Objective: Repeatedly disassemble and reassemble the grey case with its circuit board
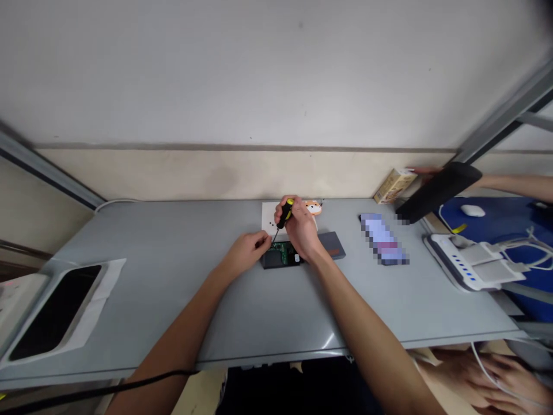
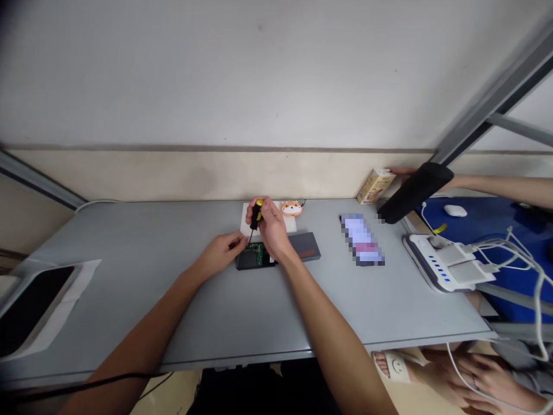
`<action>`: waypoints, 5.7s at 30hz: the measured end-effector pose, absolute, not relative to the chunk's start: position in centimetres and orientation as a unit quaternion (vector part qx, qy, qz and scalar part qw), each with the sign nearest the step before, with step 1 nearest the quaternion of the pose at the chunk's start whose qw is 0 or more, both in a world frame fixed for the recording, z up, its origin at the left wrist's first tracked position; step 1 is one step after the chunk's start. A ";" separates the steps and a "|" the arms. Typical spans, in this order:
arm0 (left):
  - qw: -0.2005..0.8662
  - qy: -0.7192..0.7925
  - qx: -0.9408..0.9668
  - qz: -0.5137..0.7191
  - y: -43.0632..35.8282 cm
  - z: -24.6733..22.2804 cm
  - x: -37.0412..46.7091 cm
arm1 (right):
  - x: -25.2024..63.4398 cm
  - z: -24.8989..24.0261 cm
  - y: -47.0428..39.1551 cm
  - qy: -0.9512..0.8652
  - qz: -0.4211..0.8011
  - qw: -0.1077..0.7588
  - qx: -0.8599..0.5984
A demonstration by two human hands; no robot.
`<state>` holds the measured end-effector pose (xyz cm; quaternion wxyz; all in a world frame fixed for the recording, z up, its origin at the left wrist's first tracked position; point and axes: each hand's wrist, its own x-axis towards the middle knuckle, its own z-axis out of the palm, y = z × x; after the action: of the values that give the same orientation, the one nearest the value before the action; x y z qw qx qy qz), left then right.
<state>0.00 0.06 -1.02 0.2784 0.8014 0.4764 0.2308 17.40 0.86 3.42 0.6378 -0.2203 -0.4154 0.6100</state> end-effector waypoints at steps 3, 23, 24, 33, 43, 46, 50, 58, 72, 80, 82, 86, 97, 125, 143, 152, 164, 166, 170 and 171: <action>0.276 0.478 0.802 0.230 0.0 -0.8 0.1 | 17.3 3.4 0.8 -0.413 0.609 0.642 -0.218; 0.290 0.472 0.801 0.227 0.2 -1.2 -0.1 | 17.1 3.1 0.4 -0.433 0.566 0.653 -0.254; 0.289 0.471 0.802 0.227 0.2 -1.2 -0.1 | 17.2 3.2 0.4 -0.443 0.561 0.651 -0.256; 0.289 0.475 0.800 0.225 0.0 -0.9 0.0 | 17.9 3.7 0.4 -0.412 0.617 0.631 -0.225; 0.286 0.476 0.800 0.226 0.0 -1.0 -0.1 | 17.3 3.9 0.1 -0.417 0.605 0.634 -0.241; 0.287 0.478 0.799 0.226 0.1 -1.1 -0.1 | 17.5 3.8 0.2 -0.423 0.603 0.633 -0.239; 0.288 0.468 0.803 0.230 0.1 -1.0 -0.1 | 17.9 4.0 0.1 -0.460 0.591 0.616 -0.246; 0.284 0.475 0.802 0.226 0.1 -0.9 0.0 | 17.5 3.4 0.8 -0.420 0.592 0.645 -0.241; 0.280 0.476 0.802 0.227 0.0 -0.8 -0.1 | 17.5 3.4 0.6 -0.449 0.576 0.635 -0.252; 0.280 0.475 0.804 0.225 0.1 -0.9 0.0 | 16.7 3.5 0.0 -0.405 0.609 0.647 -0.215; 0.280 0.474 0.804 0.225 0.1 -1.0 0.0 | 16.7 3.4 0.1 -0.405 0.609 0.648 -0.214; 0.282 0.475 0.802 0.226 0.2 -1.1 0.0 | 17.3 3.3 0.4 -0.428 0.595 0.645 -0.215; 0.286 0.477 0.800 0.225 0.0 -0.9 -0.1 | 17.3 3.5 0.3 -0.411 0.612 0.645 -0.202; 0.282 0.475 0.802 0.227 0.1 -0.8 0.0 | 16.4 4.2 -0.7 -0.432 0.604 0.633 -0.218; 0.270 0.476 0.804 0.233 0.1 -1.1 0.0 | 16.9 4.1 -0.4 -0.407 0.619 0.642 -0.194; 0.270 0.481 0.802 0.228 0.1 -1.2 -0.1 | 17.0 4.3 -0.4 -0.408 0.613 0.637 -0.227; 0.271 0.482 0.804 0.222 0.0 -0.7 0.1 | 16.9 4.0 -0.3 -0.415 0.611 0.635 -0.229; 0.274 0.480 0.803 0.222 0.0 -0.8 0.1 | 16.8 4.0 -0.4 -0.412 0.611 0.639 -0.222; 0.278 0.479 0.802 0.225 0.1 -1.0 0.0 | 16.7 4.0 -0.5 -0.416 0.617 0.631 -0.219; 0.279 0.479 0.801 0.225 0.1 -1.0 0.0 | 16.7 4.1 -0.4 -0.416 0.617 0.629 -0.225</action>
<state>0.01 0.06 -1.02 0.2794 0.8013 0.4789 0.2247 16.73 -0.44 4.06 0.6286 -0.2246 -0.4164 0.6173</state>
